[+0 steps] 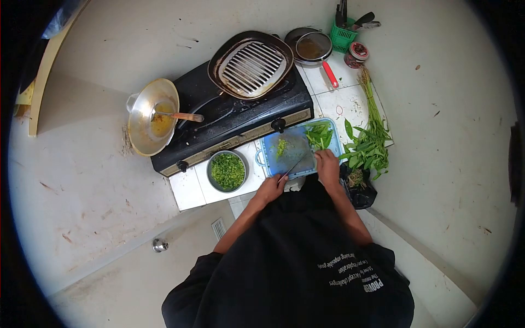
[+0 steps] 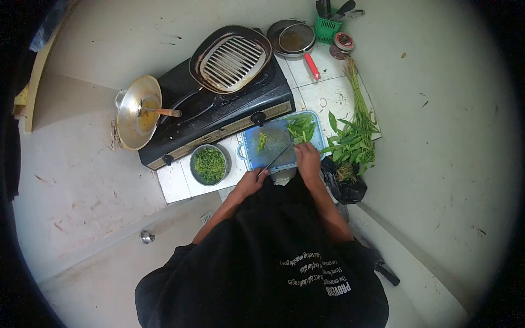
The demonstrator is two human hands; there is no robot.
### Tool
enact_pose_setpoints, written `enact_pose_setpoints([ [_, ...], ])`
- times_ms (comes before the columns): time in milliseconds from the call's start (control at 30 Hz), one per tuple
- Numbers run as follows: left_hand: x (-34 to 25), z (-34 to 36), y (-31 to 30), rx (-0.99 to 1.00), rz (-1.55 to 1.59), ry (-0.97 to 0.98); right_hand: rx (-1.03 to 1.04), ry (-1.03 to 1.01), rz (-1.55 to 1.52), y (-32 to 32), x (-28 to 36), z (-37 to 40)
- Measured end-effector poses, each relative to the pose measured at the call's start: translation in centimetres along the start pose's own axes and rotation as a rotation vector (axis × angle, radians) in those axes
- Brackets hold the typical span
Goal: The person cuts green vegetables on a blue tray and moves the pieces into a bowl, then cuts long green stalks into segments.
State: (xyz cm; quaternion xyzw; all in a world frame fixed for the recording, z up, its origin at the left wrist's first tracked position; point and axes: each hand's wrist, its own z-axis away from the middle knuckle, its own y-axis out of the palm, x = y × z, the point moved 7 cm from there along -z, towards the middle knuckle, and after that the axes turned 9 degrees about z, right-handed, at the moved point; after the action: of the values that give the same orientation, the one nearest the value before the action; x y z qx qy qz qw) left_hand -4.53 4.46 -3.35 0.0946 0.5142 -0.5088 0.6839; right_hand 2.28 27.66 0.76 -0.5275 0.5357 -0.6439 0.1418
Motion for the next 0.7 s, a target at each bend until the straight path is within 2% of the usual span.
enact_pose_setpoints([
  [100,0.0,-1.0,-0.2,-0.046,-0.064,0.048,0.018,0.006,0.104,-1.4,-4.0,0.7],
  [133,0.0,-1.2,-0.8,-0.077,-0.043,0.005,0.105,0.023,0.136,-1.1,-5.3,0.5],
  [167,0.0,-1.3,-1.3,-0.106,-0.021,-0.039,0.103,0.030,0.139,-1.2,-6.2,0.5],
  [233,0.3,-2.0,-2.0,-0.109,-0.049,-0.038,0.197,-0.064,0.138,-0.9,-6.3,0.5],
  [433,0.2,-3.3,-3.5,-0.158,-0.064,-0.053,0.248,-0.101,0.214,-0.1,-5.2,0.3],
  [533,0.1,-3.5,-3.4,-0.159,-0.037,-0.066,0.296,-0.033,0.213,0.8,-5.6,0.2],
  [667,-0.1,-3.1,-3.2,-0.159,-0.015,-0.062,0.256,-0.053,0.159,0.4,-5.8,-0.2],
  [700,0.1,-3.0,-3.2,-0.155,-0.014,-0.073,0.299,0.014,0.050,0.5,-6.4,-0.4],
])
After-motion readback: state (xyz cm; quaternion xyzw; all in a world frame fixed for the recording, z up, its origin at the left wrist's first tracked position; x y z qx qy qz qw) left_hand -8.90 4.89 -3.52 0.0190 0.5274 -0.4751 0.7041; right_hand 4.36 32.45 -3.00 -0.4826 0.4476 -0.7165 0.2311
